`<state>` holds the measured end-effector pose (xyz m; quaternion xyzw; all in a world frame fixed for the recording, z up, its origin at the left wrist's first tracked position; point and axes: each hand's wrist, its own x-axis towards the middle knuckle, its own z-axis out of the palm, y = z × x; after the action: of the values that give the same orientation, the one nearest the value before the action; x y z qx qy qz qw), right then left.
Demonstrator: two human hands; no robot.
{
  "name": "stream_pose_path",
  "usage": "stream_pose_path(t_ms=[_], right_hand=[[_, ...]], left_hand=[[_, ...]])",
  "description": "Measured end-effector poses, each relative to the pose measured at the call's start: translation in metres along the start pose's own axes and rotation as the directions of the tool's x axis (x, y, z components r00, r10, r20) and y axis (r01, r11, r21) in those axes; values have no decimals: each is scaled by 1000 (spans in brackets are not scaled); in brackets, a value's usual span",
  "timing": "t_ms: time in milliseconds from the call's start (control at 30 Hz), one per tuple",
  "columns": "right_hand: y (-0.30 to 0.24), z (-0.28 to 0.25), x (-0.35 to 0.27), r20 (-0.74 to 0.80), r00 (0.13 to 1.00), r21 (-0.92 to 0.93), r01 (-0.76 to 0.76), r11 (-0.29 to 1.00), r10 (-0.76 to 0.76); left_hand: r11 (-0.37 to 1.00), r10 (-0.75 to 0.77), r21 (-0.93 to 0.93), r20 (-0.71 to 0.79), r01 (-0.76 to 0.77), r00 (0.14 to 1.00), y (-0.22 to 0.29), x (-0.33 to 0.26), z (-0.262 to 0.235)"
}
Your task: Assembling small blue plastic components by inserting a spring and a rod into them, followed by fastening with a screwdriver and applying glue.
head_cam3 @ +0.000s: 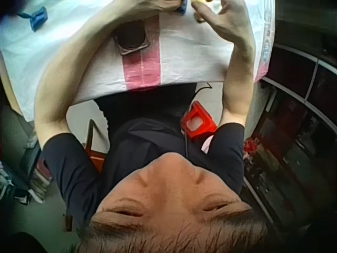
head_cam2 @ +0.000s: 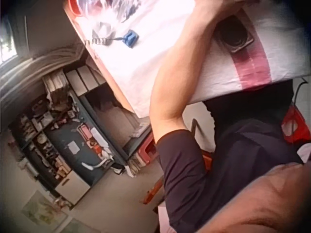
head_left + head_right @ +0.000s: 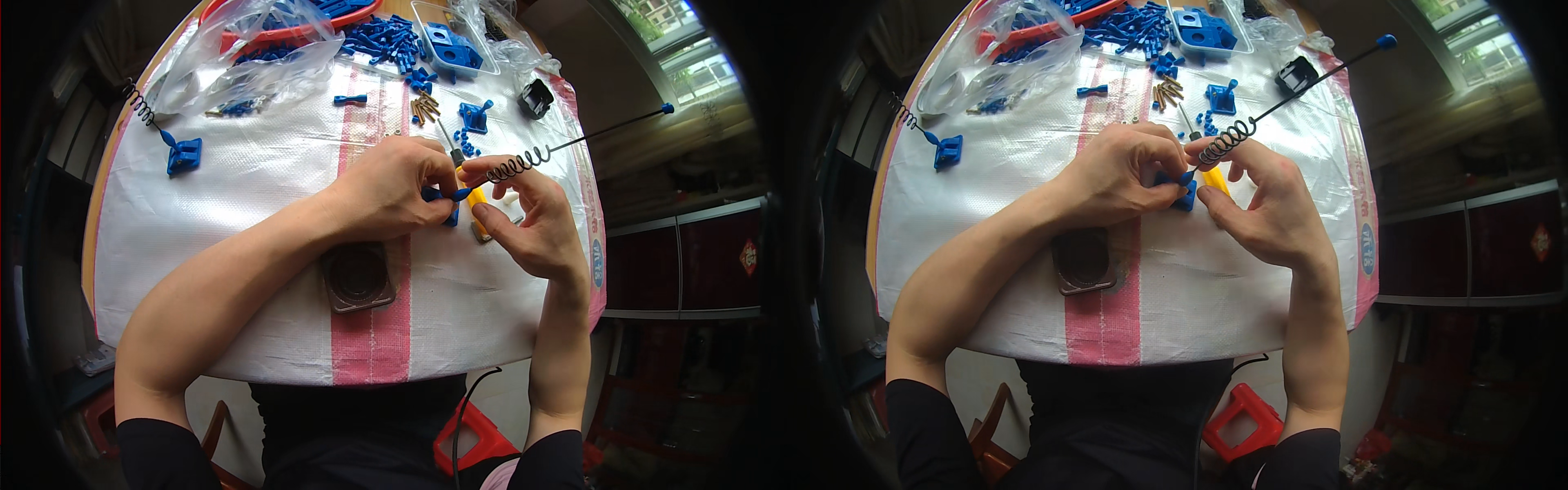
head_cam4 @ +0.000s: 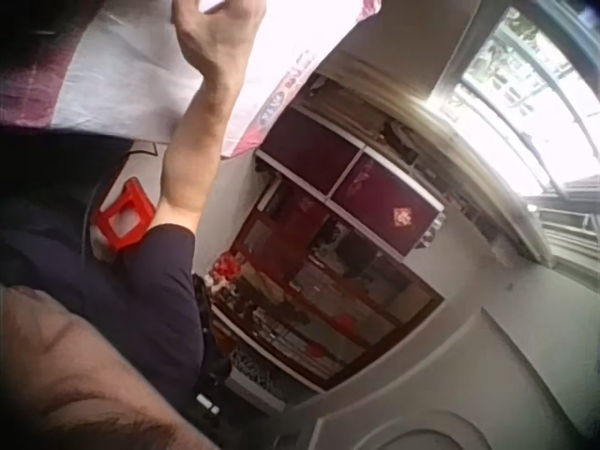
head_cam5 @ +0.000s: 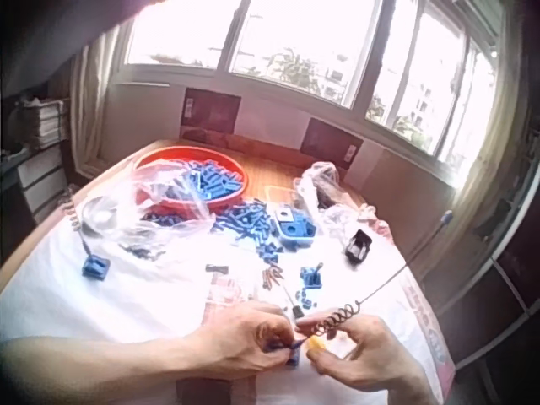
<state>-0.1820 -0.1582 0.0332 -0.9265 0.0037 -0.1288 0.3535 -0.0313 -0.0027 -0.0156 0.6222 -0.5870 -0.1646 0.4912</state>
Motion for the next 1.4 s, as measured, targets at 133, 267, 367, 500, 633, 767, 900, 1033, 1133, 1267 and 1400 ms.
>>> stream_pose_path(t_ms=[133,267,367,500,633,767,900,1033,1133,1267,1400], right_hand=[[5,10,4,14,998,70,52,996,-54],[7,14,5,48,999,166,2,986,-10],[10,15,6,61,998,214,5,977,-19],[12,13,8,86,995,192,27,981,-44],[11,13,8,75,995,184,50,982,-65],[5,15,7,93,993,283,-92,955,68],[8,17,8,80,996,275,-46,960,24],[15,18,10,62,996,189,48,981,-60],[16,18,9,57,997,176,42,983,-53],[16,18,10,70,996,173,42,984,-55],[17,19,10,61,996,161,59,985,-70]], left_hand=[[998,-14,-63,-21,12,1000,-6,-2,0],[996,-49,-79,15,50,999,-11,-2,-2],[993,-71,-95,37,74,997,-12,-1,-3],[996,-32,-80,22,34,999,-15,-1,-3],[995,-50,-90,29,53,998,-14,0,-4],[995,-29,-92,25,32,999,-15,-1,-3],[997,-29,-75,38,32,999,-15,-1,-3],[996,-27,-81,36,30,999,-17,-1,-2],[996,-35,-80,44,38,998,-18,-1,-2],[992,-30,-122,4,30,1000,-17,-1,-2],[991,-23,-131,2,23,1000,-17,-1,-1]])
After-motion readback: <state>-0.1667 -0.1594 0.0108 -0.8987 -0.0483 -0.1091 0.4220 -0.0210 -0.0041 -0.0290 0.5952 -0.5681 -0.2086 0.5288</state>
